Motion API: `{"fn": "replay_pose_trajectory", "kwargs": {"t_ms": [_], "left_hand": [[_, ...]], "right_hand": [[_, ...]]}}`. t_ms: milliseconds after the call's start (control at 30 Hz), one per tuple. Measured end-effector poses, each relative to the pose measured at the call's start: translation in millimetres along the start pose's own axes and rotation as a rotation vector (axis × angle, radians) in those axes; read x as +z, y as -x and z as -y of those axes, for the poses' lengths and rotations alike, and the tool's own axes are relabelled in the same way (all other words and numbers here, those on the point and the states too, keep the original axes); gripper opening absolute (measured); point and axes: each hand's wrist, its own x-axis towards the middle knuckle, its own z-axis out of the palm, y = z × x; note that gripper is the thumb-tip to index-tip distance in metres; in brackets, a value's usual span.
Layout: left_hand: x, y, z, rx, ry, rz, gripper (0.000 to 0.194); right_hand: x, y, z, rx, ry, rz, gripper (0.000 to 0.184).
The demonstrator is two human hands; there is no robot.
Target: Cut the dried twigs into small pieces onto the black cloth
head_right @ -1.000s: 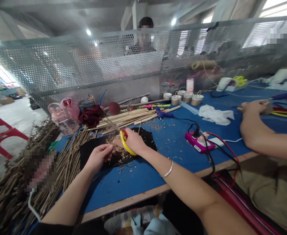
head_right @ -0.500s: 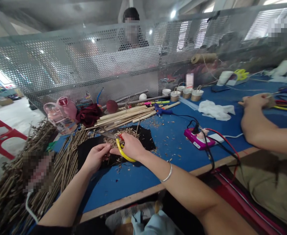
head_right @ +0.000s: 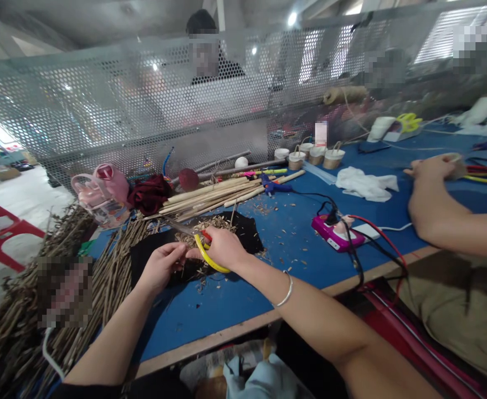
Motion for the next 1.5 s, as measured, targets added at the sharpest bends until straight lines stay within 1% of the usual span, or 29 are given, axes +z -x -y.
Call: {"fn": "replay_pose_trajectory", "kwargs": {"t_ms": [100, 200, 300, 400, 533, 633, 800, 933, 1033, 1167, 1333, 1400, 1500], "left_hand": [[0.0, 0, 0, 0.007, 0.024, 0.004, 0.038], [-0.2, 0, 0, 0.027, 0.058, -0.023, 0.037], [-0.5, 0, -1, 0.02, 0.06, -0.05, 0.037], [-0.4, 0, -2, 0.009, 0.037, -0.046, 0.037], [0.6, 0, 0, 0.03, -0.007, 0.008, 0.035], [1.3, 0, 1, 0.032, -0.009, 0.025, 0.035], [0.3, 0, -1, 0.026, 0.027, 0.001, 0.035], [-1.2, 0, -1, 0.037, 0.082, -0.052, 0.033], [-1.3, 1, -2, 0.055, 0.093, -0.061, 0.031], [-1.3, 1, -2, 0.075, 0.096, -0.052, 0.032], [-2.6, -1, 0, 0.092, 0.128, -0.119, 0.035], [-2.2, -1, 0, 0.097, 0.118, -0.111, 0.034], [-0.3, 1, 0, 0.089, 0.083, -0.052, 0.032]], "right_hand": [[0, 0, -1, -0.008, 0.024, 0.002, 0.05], [2, 0, -3, -0.05, 0.04, 0.0, 0.055], [4, 0, -4, -0.099, 0.025, 0.01, 0.059], [5, 1, -2, -0.127, -0.005, 0.018, 0.063], [5, 2, 0, -0.138, -0.052, 0.014, 0.059], [6, 2, 0, -0.116, -0.067, 0.026, 0.053], [5, 3, 0, -0.081, 0.012, 0.039, 0.05], [3, 4, 2, -0.106, 0.049, 0.007, 0.058], [3, 3, 3, -0.144, 0.077, -0.013, 0.062], [6, 2, 2, -0.15, 0.083, -0.009, 0.059], [10, 0, -1, -0.152, 0.07, -0.032, 0.057], [10, 0, -2, -0.165, 0.065, -0.043, 0.057], [11, 0, -2, -0.172, 0.058, -0.054, 0.056]]}}
